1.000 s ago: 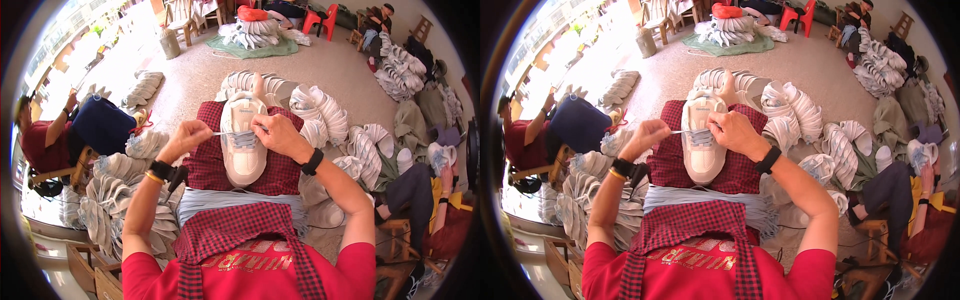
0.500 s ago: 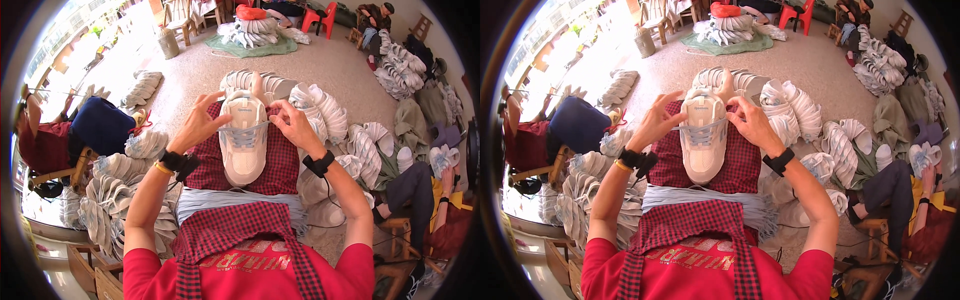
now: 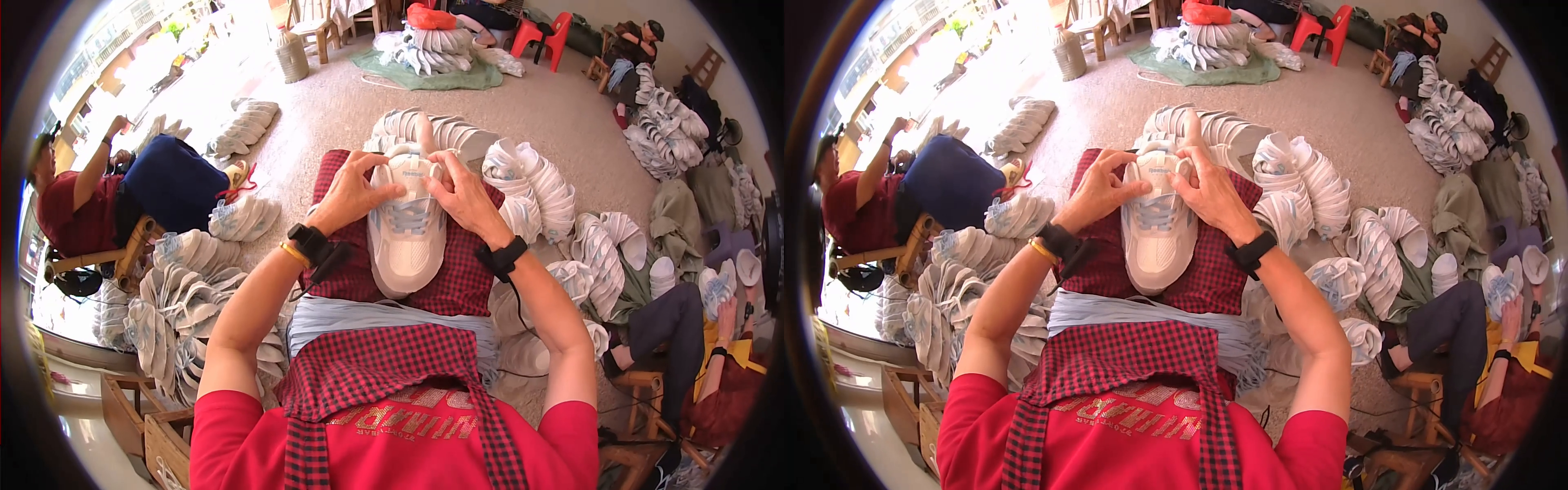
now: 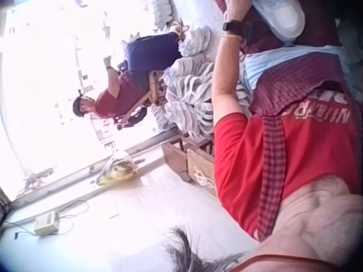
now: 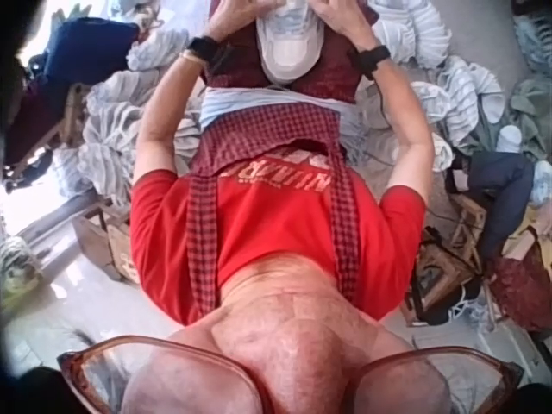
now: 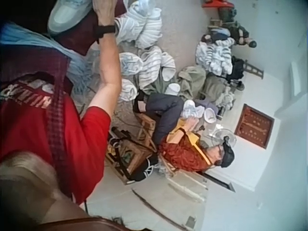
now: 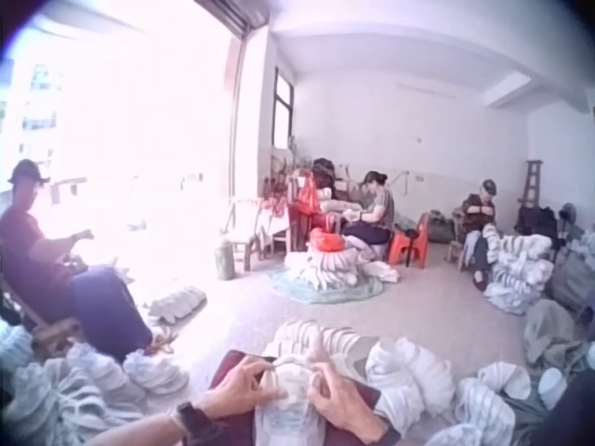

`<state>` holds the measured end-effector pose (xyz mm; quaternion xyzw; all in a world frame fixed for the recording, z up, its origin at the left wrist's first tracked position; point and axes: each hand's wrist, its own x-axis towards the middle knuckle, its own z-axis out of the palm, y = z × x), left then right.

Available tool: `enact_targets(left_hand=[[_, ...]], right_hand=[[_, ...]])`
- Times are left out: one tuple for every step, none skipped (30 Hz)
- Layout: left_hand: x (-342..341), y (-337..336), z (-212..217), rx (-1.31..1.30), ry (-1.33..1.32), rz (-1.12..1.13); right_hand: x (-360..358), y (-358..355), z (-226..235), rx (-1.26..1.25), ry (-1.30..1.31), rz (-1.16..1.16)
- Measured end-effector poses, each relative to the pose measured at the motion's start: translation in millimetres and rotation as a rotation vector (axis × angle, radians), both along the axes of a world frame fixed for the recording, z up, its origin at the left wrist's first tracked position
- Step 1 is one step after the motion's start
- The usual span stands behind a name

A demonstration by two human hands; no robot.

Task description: Lacing white sneakers in a shoe manufacturing workshop.

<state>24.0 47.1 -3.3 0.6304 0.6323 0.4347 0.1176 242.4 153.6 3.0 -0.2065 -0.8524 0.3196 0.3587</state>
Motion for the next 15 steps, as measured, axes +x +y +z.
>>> enact_targets(left_hand=[[4, -2, -1, 0.01, -0.059, -0.005], [8, -6, -4, -0.066, -0.125, 0.018], [16, -10, 0, -0.035, -0.112, 0.02], [20, -17, 2, -0.004, -0.103, 0.039], [18, -22, 3, 0.004, -0.106, 0.039], [13, -27, 4, 0.104, 0.025, -0.005], [6, -34, 4, 0.197, 0.156, -0.039], [-2, -39, 4, 0.2, 0.149, -0.036], [-11, -41, 8, 0.151, 0.355, -0.108], [-16, -41, 10, 0.1, 0.56, -0.177], [-18, -41, 9, 0.114, 0.604, -0.215], [-22, -38, 9, 0.121, 0.597, -0.208], [-27, -36, 10, 0.036, 0.474, -0.275], [-30, -35, 9, -0.047, 0.349, -0.341], [-27, -37, 18, -0.227, 0.291, -0.303]], right_hand=[[5, 0, 1, -0.114, -0.025, 0.013], [10, 1, 1, -0.227, -0.05, 0.024], [19, 6, -10, -0.224, 0.032, 0.058], [27, 5, -7, -0.216, 0.03, 0.059], [36, 2, -4, -0.14, -0.032, 0.091], [45, -1, 4, -0.062, -0.099, 0.115], [49, -10, 16, 0.097, -0.127, 0.151], [50, -9, 13, 0.099, -0.135, 0.154], [49, -7, 12, 0.161, -0.128, 0.176], [49, -5, 11, 0.222, -0.121, 0.201], [53, -5, 13, 0.123, -0.179, 0.168], [56, 3, 12, 0.131, -0.187, 0.171], [59, 17, 7, 0.088, -0.265, 0.133], [65, 29, 0, 0.046, -0.342, 0.094], [74, 42, -9, 0.113, -0.483, -0.031]])
